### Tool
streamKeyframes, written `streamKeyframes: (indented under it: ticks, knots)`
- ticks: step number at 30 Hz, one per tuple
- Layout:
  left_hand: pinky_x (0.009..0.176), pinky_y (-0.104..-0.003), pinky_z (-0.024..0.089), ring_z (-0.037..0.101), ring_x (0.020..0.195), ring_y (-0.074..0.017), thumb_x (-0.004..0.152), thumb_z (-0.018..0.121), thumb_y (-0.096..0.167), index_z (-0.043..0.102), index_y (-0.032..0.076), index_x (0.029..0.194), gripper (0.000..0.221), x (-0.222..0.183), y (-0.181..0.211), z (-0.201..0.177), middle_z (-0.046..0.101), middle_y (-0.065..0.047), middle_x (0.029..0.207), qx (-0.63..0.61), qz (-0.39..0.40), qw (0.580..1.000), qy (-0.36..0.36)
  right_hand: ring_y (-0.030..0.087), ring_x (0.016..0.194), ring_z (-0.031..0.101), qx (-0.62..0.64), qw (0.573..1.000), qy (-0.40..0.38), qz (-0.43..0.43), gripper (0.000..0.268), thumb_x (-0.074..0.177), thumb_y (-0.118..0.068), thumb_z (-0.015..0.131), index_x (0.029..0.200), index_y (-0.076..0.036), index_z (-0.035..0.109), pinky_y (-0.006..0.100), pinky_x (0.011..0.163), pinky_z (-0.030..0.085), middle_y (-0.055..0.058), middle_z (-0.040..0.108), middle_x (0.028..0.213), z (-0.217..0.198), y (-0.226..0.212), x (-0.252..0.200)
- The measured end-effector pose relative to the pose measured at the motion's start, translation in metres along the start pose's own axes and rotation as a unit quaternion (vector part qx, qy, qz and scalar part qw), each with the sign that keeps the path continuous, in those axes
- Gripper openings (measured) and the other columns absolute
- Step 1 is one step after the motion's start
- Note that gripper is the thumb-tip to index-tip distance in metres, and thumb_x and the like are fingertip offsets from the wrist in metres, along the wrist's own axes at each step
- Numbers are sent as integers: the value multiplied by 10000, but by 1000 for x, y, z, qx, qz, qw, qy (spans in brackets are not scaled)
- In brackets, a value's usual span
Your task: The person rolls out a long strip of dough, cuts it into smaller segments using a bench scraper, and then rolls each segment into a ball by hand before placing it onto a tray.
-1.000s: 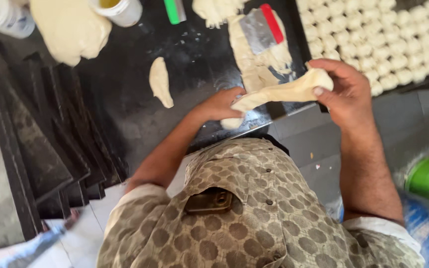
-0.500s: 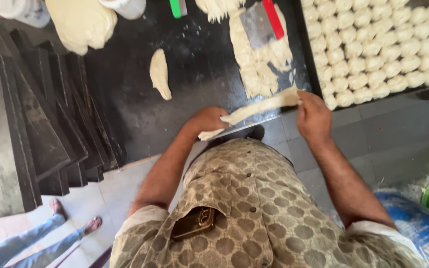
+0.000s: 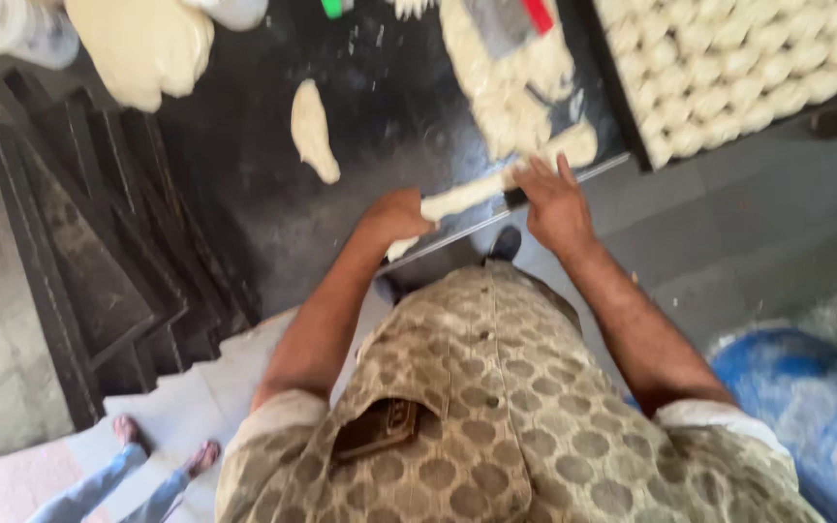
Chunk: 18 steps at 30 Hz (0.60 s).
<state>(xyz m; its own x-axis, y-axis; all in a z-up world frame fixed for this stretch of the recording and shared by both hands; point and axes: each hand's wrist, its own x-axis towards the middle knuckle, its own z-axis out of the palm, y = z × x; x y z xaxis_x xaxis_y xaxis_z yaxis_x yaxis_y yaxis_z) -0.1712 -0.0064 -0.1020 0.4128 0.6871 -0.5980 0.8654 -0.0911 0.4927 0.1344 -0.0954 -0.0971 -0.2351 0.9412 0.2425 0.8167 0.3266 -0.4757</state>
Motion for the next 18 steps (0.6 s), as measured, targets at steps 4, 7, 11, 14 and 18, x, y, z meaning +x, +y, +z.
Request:
streamKeyframes:
  ticks: [4,7,11,14,18]
  knots:
    - [912,-457,538,682,1065,-372,684,824,399,729,21,1139,599,-18,-2,-5,705,-233,1138,53,-44,998,-5,375,1369,548,-28,999,-33,-3,503,772,119,567,1241,-16,690,581,1188,326,163,697,1307,21,-40,9]
    - [881,-465,552,705,1015,-364,721,790,478,767,72,1119,568,-34,-18,-16,738,-199,1086,26,-40,998,-35,386,1333,578,-29,999,-37,6,525,755,112,565,1253,-5,684,598,1201,320,189,700,1267,34,-67,8]
    - [859,-450,558,718,976,-356,749,806,514,755,43,1080,578,-43,-41,-17,741,-197,1041,-12,30,999,1,393,1346,574,-46,998,-32,8,524,738,113,562,1229,-17,690,604,1201,316,188,700,1287,56,-99,14]
    - [839,-444,556,719,957,-344,737,819,448,752,75,1057,497,-49,-57,-10,750,-172,1015,-48,64,996,27,382,1354,572,-31,999,-24,-8,520,783,121,564,1275,-4,677,614,1205,311,190,692,1318,63,-122,11]
    - [822,-422,562,732,937,-318,708,828,286,755,111,1064,403,-61,-75,-9,763,-147,1000,-114,86,989,50,405,1358,561,-67,996,-52,-10,483,780,101,579,1234,-18,694,600,1170,328,192,692,1298,77,-147,18]
